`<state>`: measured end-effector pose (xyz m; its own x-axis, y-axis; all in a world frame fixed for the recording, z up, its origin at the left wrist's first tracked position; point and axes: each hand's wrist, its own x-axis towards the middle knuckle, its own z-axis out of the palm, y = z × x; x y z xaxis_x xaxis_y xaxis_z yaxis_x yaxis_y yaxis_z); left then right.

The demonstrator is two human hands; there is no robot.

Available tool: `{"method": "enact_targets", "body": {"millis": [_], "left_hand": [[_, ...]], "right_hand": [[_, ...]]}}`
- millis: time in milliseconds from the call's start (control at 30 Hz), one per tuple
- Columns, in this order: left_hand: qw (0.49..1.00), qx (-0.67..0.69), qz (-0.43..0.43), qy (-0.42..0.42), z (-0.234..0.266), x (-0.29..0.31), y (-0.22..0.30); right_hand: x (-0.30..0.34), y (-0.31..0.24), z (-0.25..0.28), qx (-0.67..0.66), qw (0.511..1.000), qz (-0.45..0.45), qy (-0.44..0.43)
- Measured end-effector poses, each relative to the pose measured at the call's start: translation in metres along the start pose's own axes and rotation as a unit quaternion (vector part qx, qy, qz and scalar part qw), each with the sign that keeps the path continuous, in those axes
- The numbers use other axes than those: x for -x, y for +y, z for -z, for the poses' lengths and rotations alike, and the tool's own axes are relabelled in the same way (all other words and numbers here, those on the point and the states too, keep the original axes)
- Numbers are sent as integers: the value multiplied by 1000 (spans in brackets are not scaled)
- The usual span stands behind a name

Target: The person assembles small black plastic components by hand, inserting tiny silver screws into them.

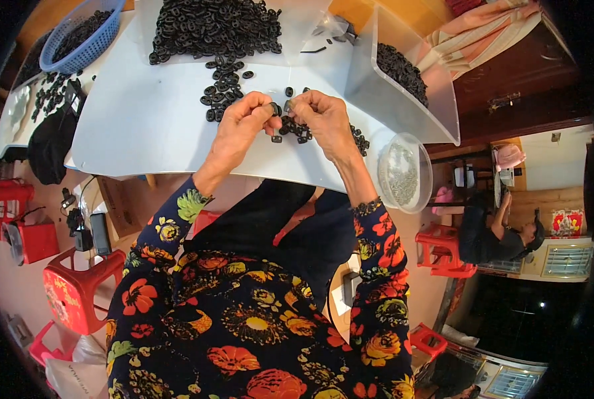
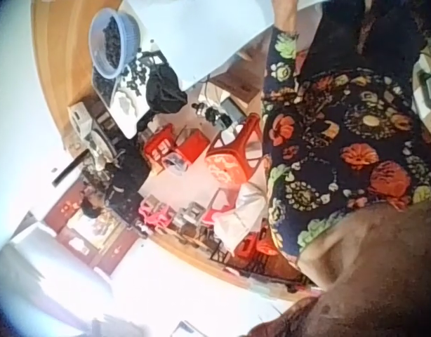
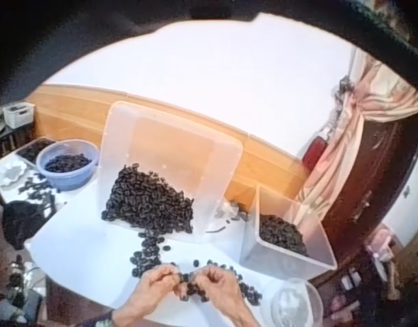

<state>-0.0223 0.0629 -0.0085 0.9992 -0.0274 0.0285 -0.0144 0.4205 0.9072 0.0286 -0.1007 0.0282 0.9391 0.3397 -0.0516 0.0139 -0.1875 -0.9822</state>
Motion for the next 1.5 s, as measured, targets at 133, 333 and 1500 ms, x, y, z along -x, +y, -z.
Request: {"method": "enact_targets", "body": {"millis": [133,333,1500], "left_hand": [[1000,0,-9,-11,-2,-1,0],[1000,-24,9,15,-3,2,5],[976,-196,29,-90,-68,-16,-11]], "right_hand": [[-2,0,2,-6,1000,-17,5],[-8,7,2,30,999,-33,25],[46,10,46,-45,985,107,127]]}}
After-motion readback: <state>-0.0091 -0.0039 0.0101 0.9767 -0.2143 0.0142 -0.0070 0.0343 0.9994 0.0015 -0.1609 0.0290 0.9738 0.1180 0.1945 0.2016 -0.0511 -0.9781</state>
